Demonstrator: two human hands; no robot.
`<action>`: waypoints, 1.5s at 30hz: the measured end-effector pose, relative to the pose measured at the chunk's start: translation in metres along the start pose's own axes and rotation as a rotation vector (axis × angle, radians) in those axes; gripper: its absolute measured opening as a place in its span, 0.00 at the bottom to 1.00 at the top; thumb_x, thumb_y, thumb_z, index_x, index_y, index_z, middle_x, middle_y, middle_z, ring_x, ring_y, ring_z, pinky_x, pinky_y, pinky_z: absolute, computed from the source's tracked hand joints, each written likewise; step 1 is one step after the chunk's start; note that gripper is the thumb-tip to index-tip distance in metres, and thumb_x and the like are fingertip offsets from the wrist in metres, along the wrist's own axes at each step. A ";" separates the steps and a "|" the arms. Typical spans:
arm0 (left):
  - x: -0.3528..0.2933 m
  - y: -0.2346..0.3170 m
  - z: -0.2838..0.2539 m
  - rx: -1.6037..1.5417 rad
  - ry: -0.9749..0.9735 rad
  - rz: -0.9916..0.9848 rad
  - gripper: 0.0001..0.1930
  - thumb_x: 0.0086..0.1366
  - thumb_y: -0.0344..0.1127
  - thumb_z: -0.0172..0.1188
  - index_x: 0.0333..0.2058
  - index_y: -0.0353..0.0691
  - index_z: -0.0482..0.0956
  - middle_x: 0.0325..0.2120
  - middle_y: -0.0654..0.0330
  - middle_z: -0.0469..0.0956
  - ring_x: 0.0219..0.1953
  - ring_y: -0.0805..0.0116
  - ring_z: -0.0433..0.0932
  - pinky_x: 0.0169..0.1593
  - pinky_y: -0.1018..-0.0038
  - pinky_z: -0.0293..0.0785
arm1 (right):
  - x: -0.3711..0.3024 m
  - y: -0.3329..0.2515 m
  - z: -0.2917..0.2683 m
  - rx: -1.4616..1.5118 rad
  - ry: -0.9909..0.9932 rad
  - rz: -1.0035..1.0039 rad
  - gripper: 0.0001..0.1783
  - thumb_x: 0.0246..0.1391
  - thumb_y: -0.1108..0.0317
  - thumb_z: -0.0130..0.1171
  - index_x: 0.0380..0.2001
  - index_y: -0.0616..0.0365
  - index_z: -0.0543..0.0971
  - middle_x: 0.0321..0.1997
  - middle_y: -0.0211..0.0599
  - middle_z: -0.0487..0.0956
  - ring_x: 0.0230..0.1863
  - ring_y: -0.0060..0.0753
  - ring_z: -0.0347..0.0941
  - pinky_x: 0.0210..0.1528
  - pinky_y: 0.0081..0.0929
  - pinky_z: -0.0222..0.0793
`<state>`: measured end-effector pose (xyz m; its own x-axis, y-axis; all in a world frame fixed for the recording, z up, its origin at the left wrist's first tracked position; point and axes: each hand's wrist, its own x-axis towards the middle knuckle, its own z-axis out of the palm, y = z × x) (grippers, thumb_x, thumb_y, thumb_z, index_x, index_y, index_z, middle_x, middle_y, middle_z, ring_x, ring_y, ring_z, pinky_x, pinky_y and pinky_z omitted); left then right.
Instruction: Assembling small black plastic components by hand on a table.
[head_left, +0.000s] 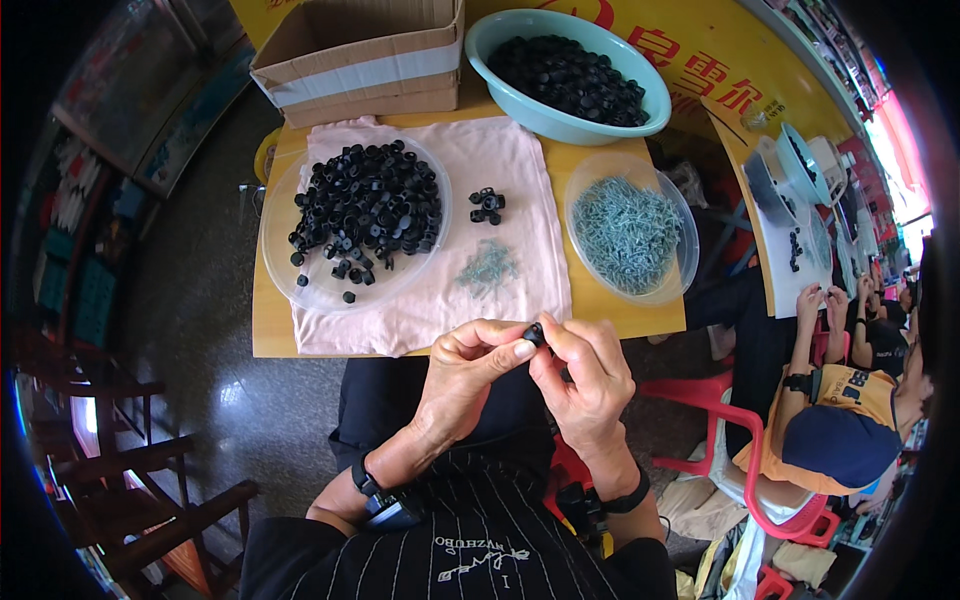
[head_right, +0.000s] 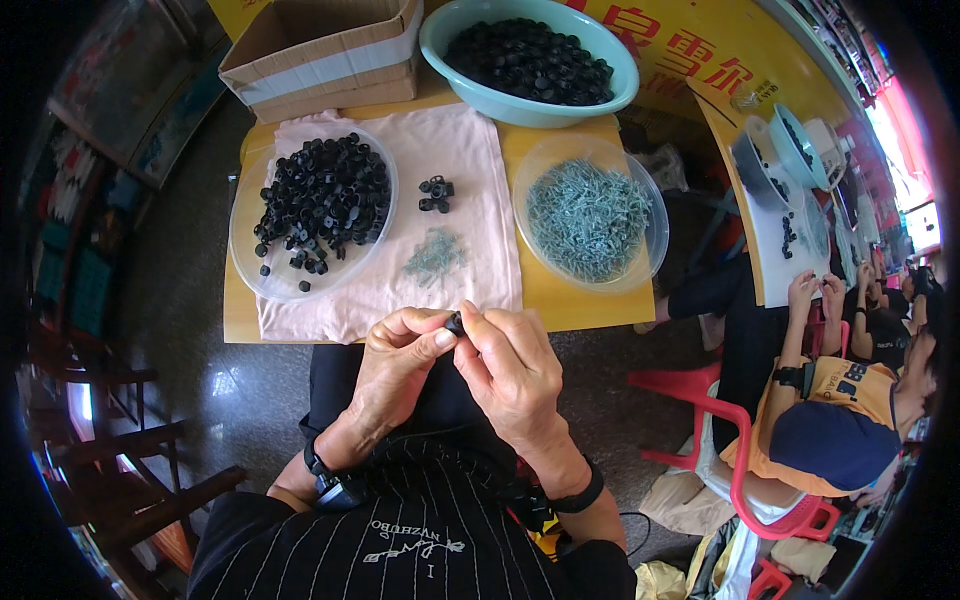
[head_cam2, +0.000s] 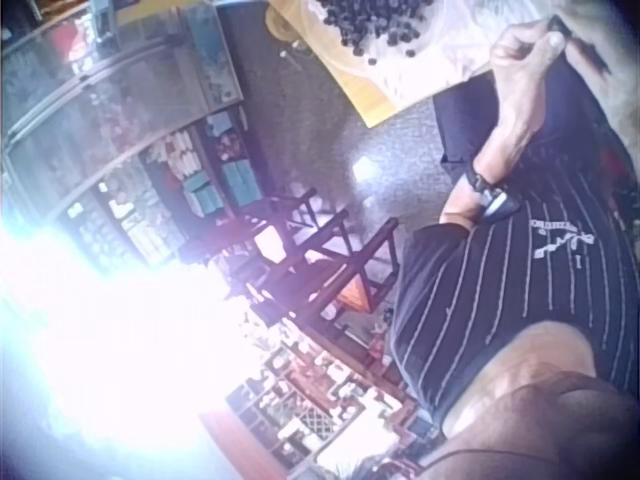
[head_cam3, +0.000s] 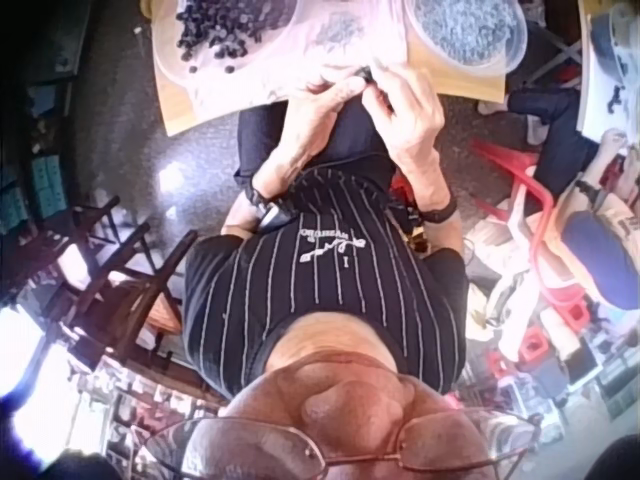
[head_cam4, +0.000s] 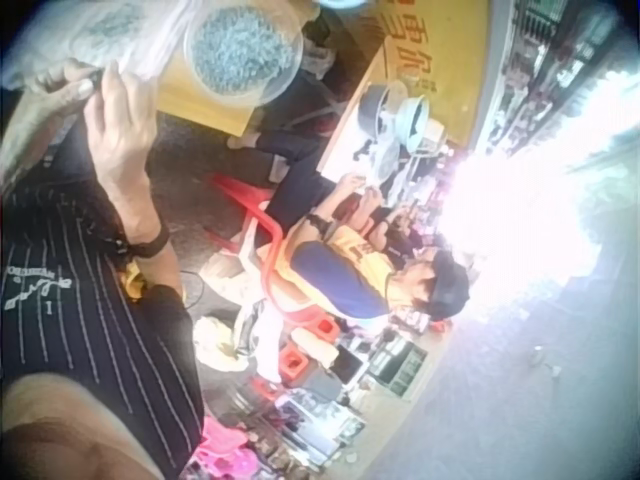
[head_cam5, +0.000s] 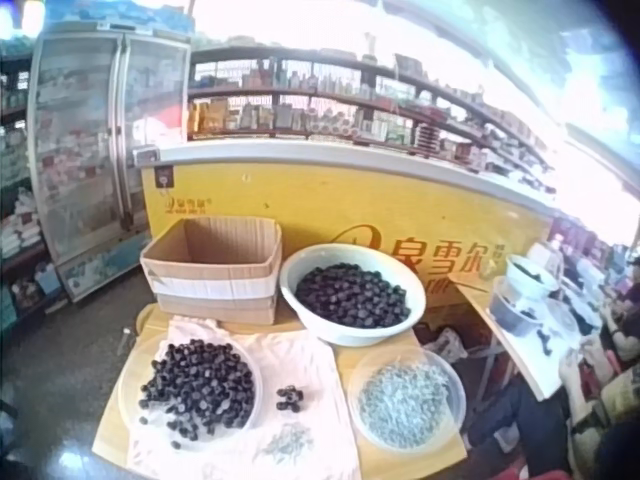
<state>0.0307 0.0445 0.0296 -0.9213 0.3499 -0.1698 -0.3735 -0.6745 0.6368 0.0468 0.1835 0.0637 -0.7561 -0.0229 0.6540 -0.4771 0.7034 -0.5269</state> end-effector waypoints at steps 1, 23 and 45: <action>0.000 0.001 0.000 -0.003 0.002 0.002 0.08 0.57 0.22 0.63 0.36 0.36 0.80 0.36 0.59 0.80 0.40 0.74 0.77 0.49 0.75 0.72 | 0.000 0.000 0.001 0.001 -0.004 -0.002 0.19 0.37 0.82 0.65 0.39 0.64 0.79 0.32 0.36 0.76 0.28 0.34 0.72 0.30 0.26 0.70; 0.015 0.006 0.007 0.097 0.015 0.123 0.05 0.58 0.22 0.61 0.34 0.35 0.78 0.38 0.56 0.78 0.39 0.71 0.77 0.45 0.75 0.75 | 0.017 0.006 0.006 -0.046 -0.010 -0.038 0.20 0.38 0.81 0.65 0.40 0.64 0.79 0.34 0.37 0.75 0.31 0.35 0.72 0.32 0.28 0.70; 0.017 0.019 -0.005 0.345 -0.070 0.267 0.11 0.59 0.20 0.60 0.41 0.34 0.77 0.43 0.56 0.77 0.45 0.69 0.76 0.53 0.73 0.71 | 0.020 -0.001 0.001 0.360 -0.116 0.292 0.17 0.45 0.83 0.61 0.41 0.64 0.77 0.36 0.37 0.76 0.31 0.23 0.76 0.33 0.18 0.74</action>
<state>0.0071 0.0344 0.0351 -0.9667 0.2436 0.0789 -0.0539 -0.4947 0.8674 0.0316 0.1817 0.0761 -0.9169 0.0455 0.3965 -0.3467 0.4014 -0.8478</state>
